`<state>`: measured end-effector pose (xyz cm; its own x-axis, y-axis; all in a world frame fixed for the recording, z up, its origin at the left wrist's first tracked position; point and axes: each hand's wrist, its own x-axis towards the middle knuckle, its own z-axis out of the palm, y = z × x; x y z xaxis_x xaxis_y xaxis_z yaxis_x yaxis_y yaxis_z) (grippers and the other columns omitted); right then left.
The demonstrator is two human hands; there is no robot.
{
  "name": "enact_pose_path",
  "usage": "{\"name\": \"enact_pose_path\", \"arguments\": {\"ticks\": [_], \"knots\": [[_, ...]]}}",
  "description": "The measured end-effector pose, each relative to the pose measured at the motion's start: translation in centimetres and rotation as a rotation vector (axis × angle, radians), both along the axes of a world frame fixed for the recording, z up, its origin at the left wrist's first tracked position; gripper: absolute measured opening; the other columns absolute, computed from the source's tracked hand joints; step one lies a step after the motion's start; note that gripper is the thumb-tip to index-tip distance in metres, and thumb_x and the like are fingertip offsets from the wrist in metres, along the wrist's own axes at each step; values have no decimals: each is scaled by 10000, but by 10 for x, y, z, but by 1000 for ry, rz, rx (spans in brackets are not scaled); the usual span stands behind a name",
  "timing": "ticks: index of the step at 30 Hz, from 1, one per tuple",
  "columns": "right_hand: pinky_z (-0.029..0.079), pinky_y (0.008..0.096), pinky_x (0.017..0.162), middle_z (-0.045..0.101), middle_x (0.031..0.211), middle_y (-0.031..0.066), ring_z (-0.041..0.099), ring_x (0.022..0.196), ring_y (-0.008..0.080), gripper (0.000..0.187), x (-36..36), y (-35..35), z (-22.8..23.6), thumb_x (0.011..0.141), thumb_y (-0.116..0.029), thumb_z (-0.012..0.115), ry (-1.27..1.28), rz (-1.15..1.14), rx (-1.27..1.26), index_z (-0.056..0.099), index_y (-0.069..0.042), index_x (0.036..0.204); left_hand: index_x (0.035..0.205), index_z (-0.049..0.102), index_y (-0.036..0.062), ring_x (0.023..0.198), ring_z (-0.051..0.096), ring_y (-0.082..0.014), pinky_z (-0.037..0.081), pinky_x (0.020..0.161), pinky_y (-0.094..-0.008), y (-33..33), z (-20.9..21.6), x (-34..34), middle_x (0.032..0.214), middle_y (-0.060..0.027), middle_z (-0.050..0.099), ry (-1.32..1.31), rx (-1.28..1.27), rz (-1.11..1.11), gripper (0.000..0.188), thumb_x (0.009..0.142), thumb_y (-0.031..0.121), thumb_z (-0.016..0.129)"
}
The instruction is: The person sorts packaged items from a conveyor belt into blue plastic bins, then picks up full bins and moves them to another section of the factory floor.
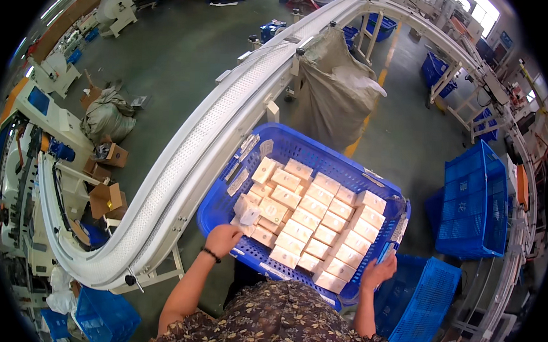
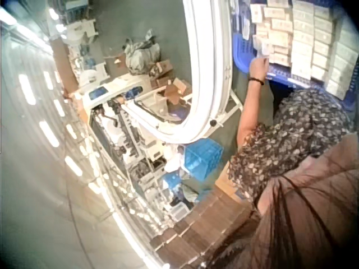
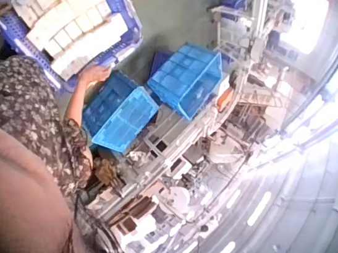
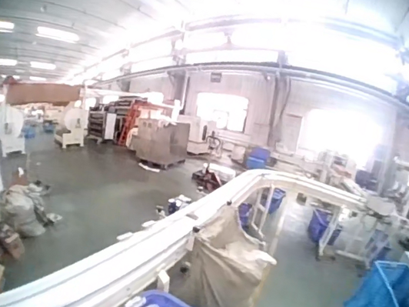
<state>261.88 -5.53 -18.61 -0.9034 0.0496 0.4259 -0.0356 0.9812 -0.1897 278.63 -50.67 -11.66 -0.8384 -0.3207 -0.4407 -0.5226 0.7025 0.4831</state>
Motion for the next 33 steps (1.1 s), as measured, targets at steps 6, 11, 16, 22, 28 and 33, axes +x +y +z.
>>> {"name": "enact_pose_path", "arguments": {"ticks": [6, 11, 16, 22, 28, 33], "knots": [[467, 461, 975, 616, 1180, 196, 581, 1103, 393, 349, 4, -211, -42, 843, -29, 653, -713, 930, -463, 608, -28, 1190, 1406, 481, 48, 1182, 589, -366, 516, 954, -462, -72, -186, -97, 1342, -180, 589, 359, -456, -603, 497, 913, 6, 520], [497, 463, 965, 605, 1209, 210, 592, 1108, 407, 403, -9, -332, -153, 828, -107, 640, -792, 600, -165, 605, 5, 1214, 1533, 327, 118, 1167, 626, -366, 540, 929, -471, -61, -235, -137, 1518, -178, 432, -377, -90, -694, 700, 886, 66, 589], [528, 432, 902, 569, 1322, 149, 559, 1206, 328, 586, -1, -362, -172, 843, -141, 626, -760, 577, 340, 481, -81, 1407, 1522, 370, 158, 954, 695, -346, 566, 761, -484, -55, -233, -37, 1401, -116, 516, -350, -141, -734, 568, 963, 114, 462], [445, 494, 1017, 601, 1331, 154, 567, 1191, 378, 1248, -7, -358, -150, 553, -548, 903, -1206, 633, 357, 285, -160, 1566, 1259, 606, 150, 1150, 531, -210, 401, 971, -531, -78, -251, -32, 1192, -35, 607, 7, -502, -808, 331, 949, 205, 504], [450, 449, 958, 593, 1170, 123, 567, 1089, 320, 929, 4, -346, -135, 737, -307, 777, -695, 683, 342, 349, -153, 1547, 1179, 636, 161, 1135, 536, -219, 411, 946, -485, -69, -240, -48, 1127, -42, 644, 54, -320, -927, 402, 792, 217, 729], [493, 393, 844, 575, 1112, 108, 560, 982, 267, 763, -26, -336, -121, 820, -180, 623, -540, 733, 282, 365, -97, 1533, 1106, 680, 144, 1061, 555, -204, 452, 862, -374, 14, -245, -80, 1122, -24, 627, 274, -375, -754, 261, 894, 193, 537]]}}
